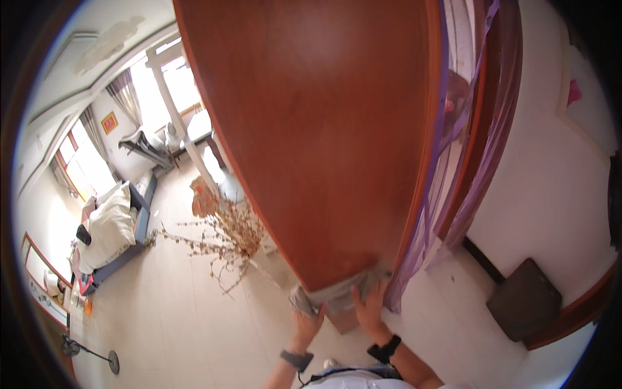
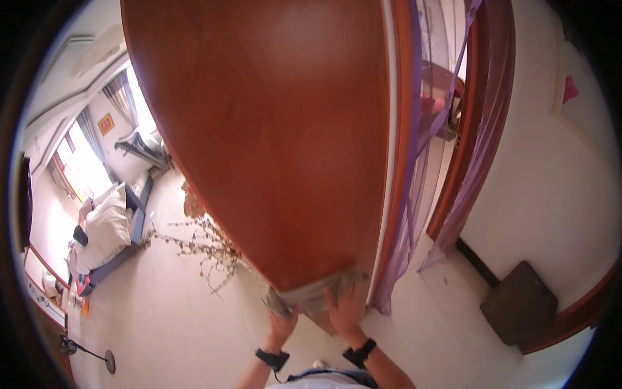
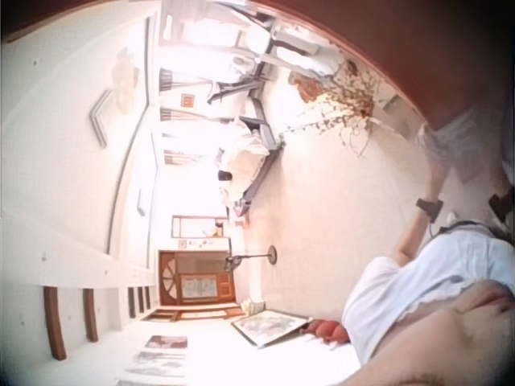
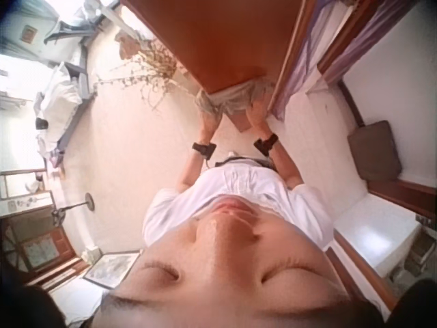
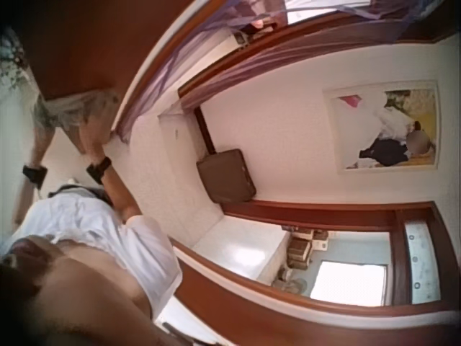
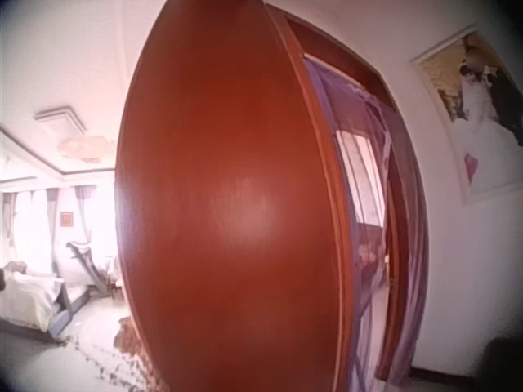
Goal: The person wipes the frames of a sliding glass door, a hallway pillar, and a bedroom door using a gray cloth.
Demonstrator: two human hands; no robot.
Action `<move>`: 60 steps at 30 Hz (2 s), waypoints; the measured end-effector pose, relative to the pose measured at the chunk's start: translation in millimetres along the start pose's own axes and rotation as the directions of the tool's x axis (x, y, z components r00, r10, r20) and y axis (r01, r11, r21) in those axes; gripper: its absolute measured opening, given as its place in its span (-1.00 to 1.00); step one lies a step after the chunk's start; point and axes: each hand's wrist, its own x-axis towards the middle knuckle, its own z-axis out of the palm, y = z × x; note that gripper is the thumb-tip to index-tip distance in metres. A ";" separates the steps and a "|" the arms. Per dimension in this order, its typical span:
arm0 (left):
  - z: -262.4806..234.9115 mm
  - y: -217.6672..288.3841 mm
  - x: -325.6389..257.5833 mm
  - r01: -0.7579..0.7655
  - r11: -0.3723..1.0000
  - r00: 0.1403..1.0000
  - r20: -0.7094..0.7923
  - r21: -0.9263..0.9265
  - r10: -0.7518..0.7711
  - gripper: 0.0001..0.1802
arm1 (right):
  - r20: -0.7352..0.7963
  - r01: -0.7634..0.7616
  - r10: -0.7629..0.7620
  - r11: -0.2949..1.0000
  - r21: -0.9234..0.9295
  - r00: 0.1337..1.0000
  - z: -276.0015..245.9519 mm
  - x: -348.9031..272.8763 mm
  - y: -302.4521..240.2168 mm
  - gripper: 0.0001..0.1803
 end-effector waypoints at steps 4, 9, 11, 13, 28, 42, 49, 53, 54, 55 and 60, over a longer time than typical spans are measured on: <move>-47.7 12.7 97.5 -0.152 0.988 0.979 -0.138 0.023 0.154 0.02 | -0.162 0.142 -0.108 0.966 0.214 0.981 -57.0 134.2 -79.7 -0.29; -170.6 99.9 254.6 -0.306 0.947 0.916 -0.301 -0.098 0.265 -0.02 | -0.553 0.597 -0.428 0.785 0.165 0.715 -138.6 276.8 -178.8 -0.45; -160.3 110.8 269.6 -0.292 0.922 0.948 -0.205 -0.253 0.244 -0.15 | -0.380 0.405 -0.298 0.881 0.244 0.876 -161.5 278.9 -180.0 -0.44; -142.4 97.0 257.1 -0.328 0.899 0.940 -0.194 -0.290 0.281 -0.27 | -0.480 0.482 -0.362 0.863 0.151 0.799 -131.6 270.1 -158.5 -0.42; -20.5 -46.5 -46.4 0.063 0.989 0.828 0.561 -0.132 0.023 -0.15 | 0.436 -0.043 0.034 0.999 0.010 0.899 48.7 -71.0 26.8 -0.47; -171.4 59.6 230.3 -0.452 0.871 0.885 0.030 -0.193 0.466 -0.31 | -0.357 0.607 -0.551 0.792 0.062 0.755 -147.4 258.1 -166.7 -0.39; -249.4 154.9 365.0 -0.369 0.763 0.928 -0.170 -0.531 0.330 -0.43 | -0.600 0.754 -0.585 0.655 0.048 0.546 -256.6 419.7 -264.6 -0.45; -220.0 144.6 361.8 -0.503 0.783 0.857 -0.327 -0.367 0.398 -0.52 | -0.616 0.728 -0.585 0.685 -0.027 0.528 -230.5 409.2 -258.8 -0.47; -210.7 134.6 349.0 -0.493 0.824 0.862 -0.284 -0.279 0.420 -0.44 | -0.614 0.726 -0.602 0.685 -0.068 0.511 -218.5 398.9 -247.3 -0.48; -200.4 122.1 332.0 -0.485 0.854 0.866 -0.238 -0.190 0.439 -0.35 | -0.609 0.721 -0.620 0.684 -0.112 0.494 -203.0 384.6 -230.2 -0.48; -129.4 66.2 200.5 -0.403 0.912 0.915 0.025 0.072 0.403 -0.13 | -0.361 0.730 -0.722 0.668 -0.142 0.590 -119.4 273.5 -127.8 -0.51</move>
